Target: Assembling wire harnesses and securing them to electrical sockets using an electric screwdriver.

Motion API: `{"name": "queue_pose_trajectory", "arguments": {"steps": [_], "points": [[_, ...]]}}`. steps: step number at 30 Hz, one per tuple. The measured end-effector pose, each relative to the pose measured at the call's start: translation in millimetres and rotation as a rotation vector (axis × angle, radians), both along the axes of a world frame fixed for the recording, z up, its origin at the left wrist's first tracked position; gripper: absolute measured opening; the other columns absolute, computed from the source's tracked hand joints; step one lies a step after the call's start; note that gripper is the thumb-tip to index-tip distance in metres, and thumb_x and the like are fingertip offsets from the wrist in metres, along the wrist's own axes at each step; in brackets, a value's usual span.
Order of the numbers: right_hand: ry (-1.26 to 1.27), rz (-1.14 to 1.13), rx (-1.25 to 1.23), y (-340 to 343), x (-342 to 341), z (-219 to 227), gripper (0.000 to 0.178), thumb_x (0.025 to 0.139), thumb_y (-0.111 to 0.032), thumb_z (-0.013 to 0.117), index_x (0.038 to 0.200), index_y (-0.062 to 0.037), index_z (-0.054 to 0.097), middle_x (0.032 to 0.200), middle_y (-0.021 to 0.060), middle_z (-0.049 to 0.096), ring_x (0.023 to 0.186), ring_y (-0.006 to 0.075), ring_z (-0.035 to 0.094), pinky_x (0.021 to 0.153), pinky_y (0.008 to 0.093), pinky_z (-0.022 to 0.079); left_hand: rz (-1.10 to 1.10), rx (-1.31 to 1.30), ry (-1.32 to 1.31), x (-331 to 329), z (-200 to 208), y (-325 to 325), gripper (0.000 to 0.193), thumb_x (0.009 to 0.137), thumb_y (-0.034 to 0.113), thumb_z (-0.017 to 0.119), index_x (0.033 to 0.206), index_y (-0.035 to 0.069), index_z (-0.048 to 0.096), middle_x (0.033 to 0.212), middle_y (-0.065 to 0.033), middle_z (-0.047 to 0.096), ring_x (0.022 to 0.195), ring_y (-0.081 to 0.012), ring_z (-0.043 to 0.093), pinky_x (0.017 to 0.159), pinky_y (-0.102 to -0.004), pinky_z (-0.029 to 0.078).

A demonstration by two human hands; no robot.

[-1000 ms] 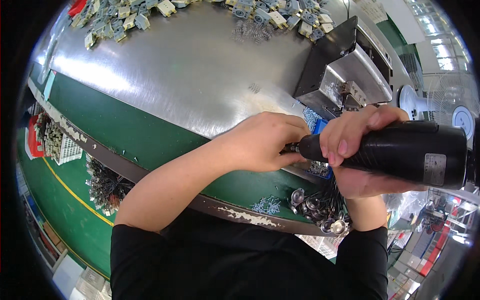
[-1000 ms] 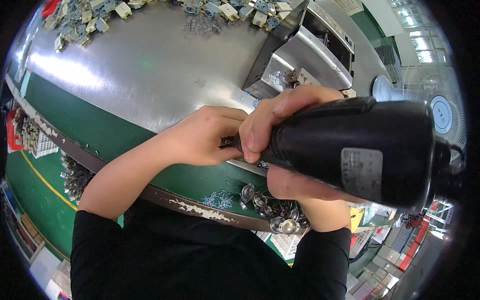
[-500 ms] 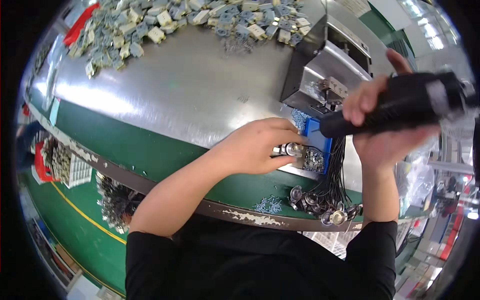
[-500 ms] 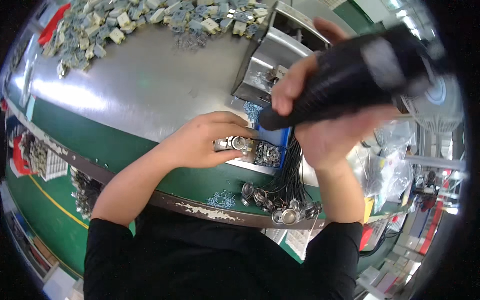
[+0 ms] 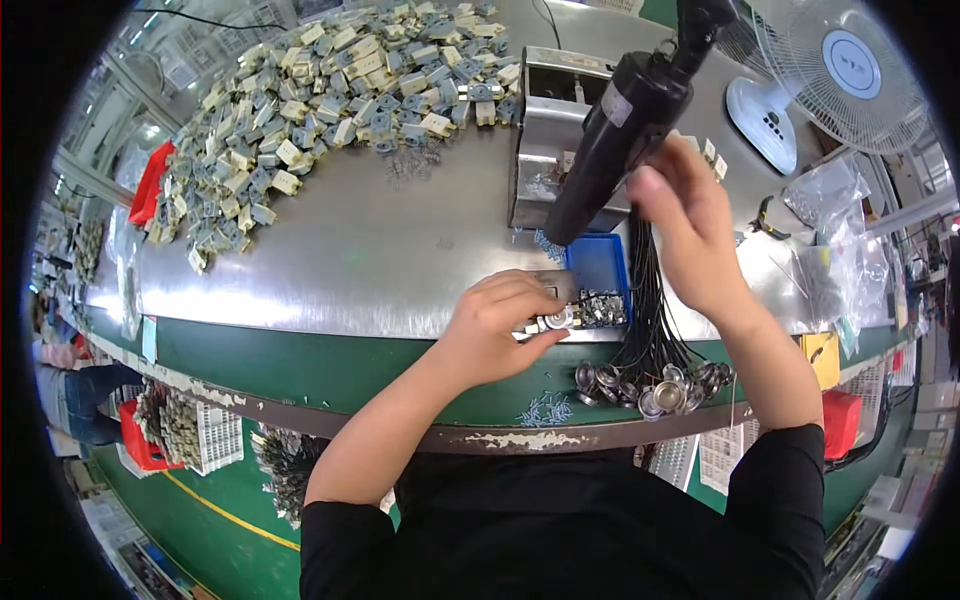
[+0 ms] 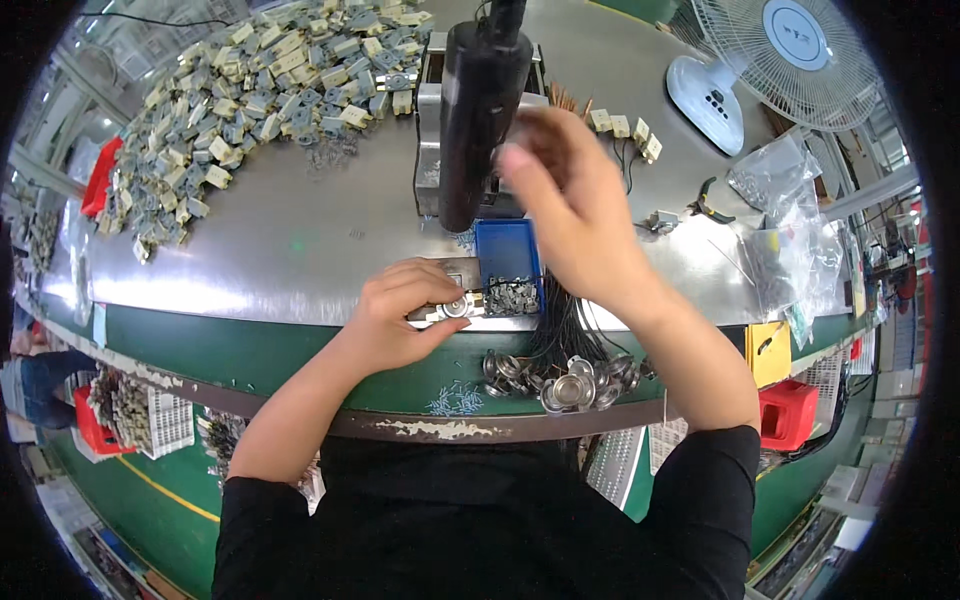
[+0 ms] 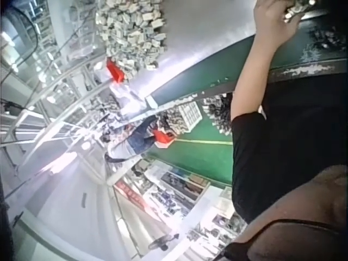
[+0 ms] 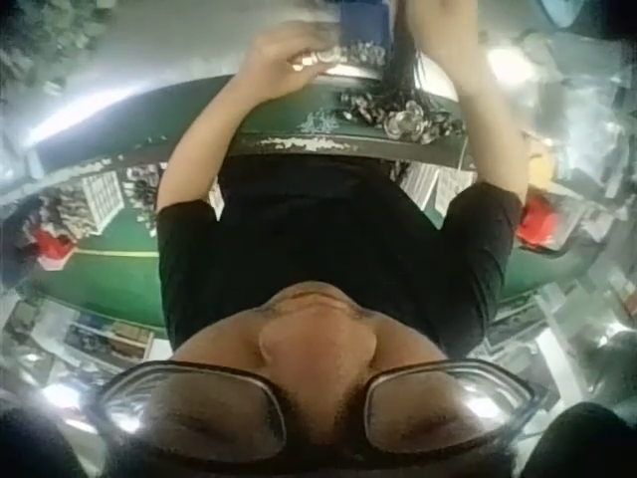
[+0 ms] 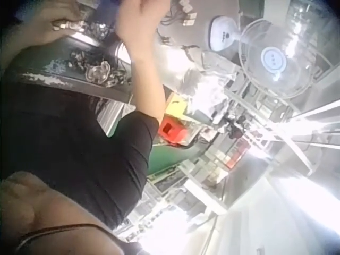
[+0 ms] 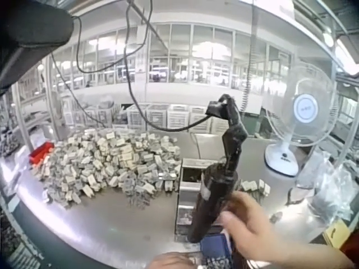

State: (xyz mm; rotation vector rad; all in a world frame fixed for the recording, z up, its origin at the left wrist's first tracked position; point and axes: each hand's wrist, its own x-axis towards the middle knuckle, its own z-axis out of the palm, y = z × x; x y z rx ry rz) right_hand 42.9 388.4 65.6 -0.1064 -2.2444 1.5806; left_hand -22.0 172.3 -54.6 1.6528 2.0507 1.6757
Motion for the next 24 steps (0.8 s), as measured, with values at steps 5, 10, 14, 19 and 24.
{"name": "queue_pose_trajectory", "arguments": {"steps": [5,10,14,19,24], "points": [[-0.222,0.307,0.481,13.3,26.8,-17.1,0.026,0.092,-0.011,0.068,0.113,0.0045,0.067,0.104,0.0179,0.070,0.098,0.0286,0.067,0.088,0.0398,0.053,0.007,-0.034,-0.068,3.9,4.2,-0.3,0.027,0.073,0.005,0.090,0.095,0.001,0.076,0.096,-0.0130,0.076,0.097,-0.0338,0.073,0.097,-0.0440,0.057],[-0.221,0.638,0.761,6.2,25.3,-31.9,0.032,0.084,-0.014,0.077,0.111,0.0018,0.069,0.101,0.0199,0.068,0.100,0.0407,0.066,0.087,0.0471,0.053,0.014,-0.035,-0.030,1.8,-0.1,-0.5,0.029,0.072,0.006,0.091,0.097,0.001,0.076,0.097,-0.0130,0.077,0.097,-0.0334,0.074,0.097,-0.0429,0.057],[-0.218,0.564,0.832,-1.6,29.5,-40.6,0.034,0.082,-0.018,0.079,0.109,-0.0001,0.070,0.101,0.0168,0.069,0.095,0.0400,0.068,0.082,0.0477,0.056,0.032,0.035,0.042,0.7,-3.2,1.6,0.034,0.072,0.009,0.092,0.101,0.002,0.077,0.099,-0.0126,0.078,0.094,-0.0316,0.075,0.092,-0.0412,0.058],[-0.102,0.419,0.789,-4.3,31.4,-36.6,0.032,0.084,-0.024,0.080,0.108,-0.0046,0.071,0.096,0.0145,0.070,0.087,0.0395,0.070,0.075,0.0483,0.056,0.182,0.004,-0.056,11.3,9.6,-0.9,0.036,0.075,0.012,0.091,0.108,0.005,0.077,0.102,-0.0122,0.079,0.090,-0.0260,0.077,0.082,-0.0341,0.059],[-0.038,0.365,0.843,-0.7,30.7,-31.4,0.031,0.086,-0.029,0.079,0.103,-0.0050,0.070,0.094,0.0143,0.069,0.083,0.0393,0.069,0.071,0.0477,0.056,0.288,0.000,-0.020,13.7,28.1,-0.5,0.038,0.075,0.012,0.092,0.109,0.003,0.077,0.101,-0.0117,0.079,0.091,-0.0227,0.077,0.082,-0.0321,0.059]]}}
